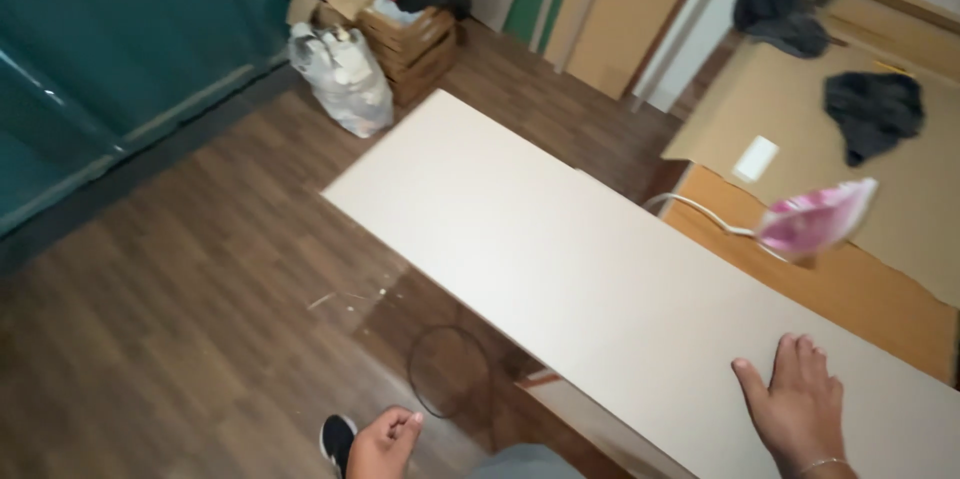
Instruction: Applying heat-activated edge banding to a board using an iron and trimming the excess with a utility knife
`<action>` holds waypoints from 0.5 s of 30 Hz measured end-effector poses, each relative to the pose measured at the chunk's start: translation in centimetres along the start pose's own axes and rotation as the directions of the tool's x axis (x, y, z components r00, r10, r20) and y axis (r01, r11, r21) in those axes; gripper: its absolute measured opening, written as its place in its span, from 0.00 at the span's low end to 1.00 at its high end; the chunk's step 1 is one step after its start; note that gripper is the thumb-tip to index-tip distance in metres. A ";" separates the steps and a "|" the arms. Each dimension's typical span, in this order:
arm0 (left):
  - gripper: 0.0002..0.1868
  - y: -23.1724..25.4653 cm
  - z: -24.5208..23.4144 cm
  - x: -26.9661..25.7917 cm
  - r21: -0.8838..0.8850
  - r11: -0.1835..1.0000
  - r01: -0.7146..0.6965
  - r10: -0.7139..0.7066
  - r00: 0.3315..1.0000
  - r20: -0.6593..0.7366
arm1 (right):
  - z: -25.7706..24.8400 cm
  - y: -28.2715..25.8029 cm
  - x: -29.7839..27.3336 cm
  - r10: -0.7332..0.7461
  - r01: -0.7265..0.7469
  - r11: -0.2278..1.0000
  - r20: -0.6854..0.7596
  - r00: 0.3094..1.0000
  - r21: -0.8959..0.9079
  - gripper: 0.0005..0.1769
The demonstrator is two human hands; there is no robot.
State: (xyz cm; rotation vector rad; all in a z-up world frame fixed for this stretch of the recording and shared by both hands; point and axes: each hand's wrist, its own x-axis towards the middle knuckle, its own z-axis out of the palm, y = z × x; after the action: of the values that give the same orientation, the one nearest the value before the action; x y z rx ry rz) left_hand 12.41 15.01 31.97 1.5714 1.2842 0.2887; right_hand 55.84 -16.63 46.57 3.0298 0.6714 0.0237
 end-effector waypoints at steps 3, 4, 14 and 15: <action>0.13 -0.9 -3.5 4.1 -0.089 0.992 0.084 -0.092 0.991 -0.093 | 0.3 -6.3 1.3 -0.041 0.041 0.999 -0.018 0.999 -0.010 0.35; 0.13 -3.4 -3.6 6.4 -0.088 0.993 0.081 -0.089 0.992 -0.095 | 0.2 -8.2 1.8 -0.040 0.040 0.999 -0.021 0.999 -0.007 0.35; 0.12 -3.2 -21.0 20.3 -0.125 0.991 -0.054 0.063 0.996 0.067 | -0.4 -31.4 5.9 0.027 -0.028 0.999 -0.032 0.999 -0.020 0.37; 0.14 -1.8 -23.6 20.9 -0.026 0.988 -0.149 0.151 0.976 0.160 | -0.4 -33.3 6.6 0.026 -0.027 0.999 -0.030 0.999 -0.040 0.41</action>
State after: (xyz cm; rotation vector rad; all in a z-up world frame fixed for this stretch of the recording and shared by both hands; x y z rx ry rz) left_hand 2.88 45.07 32.40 1.6480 1.0389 0.2593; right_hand 47.76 16.35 45.70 3.0046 0.6255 0.0814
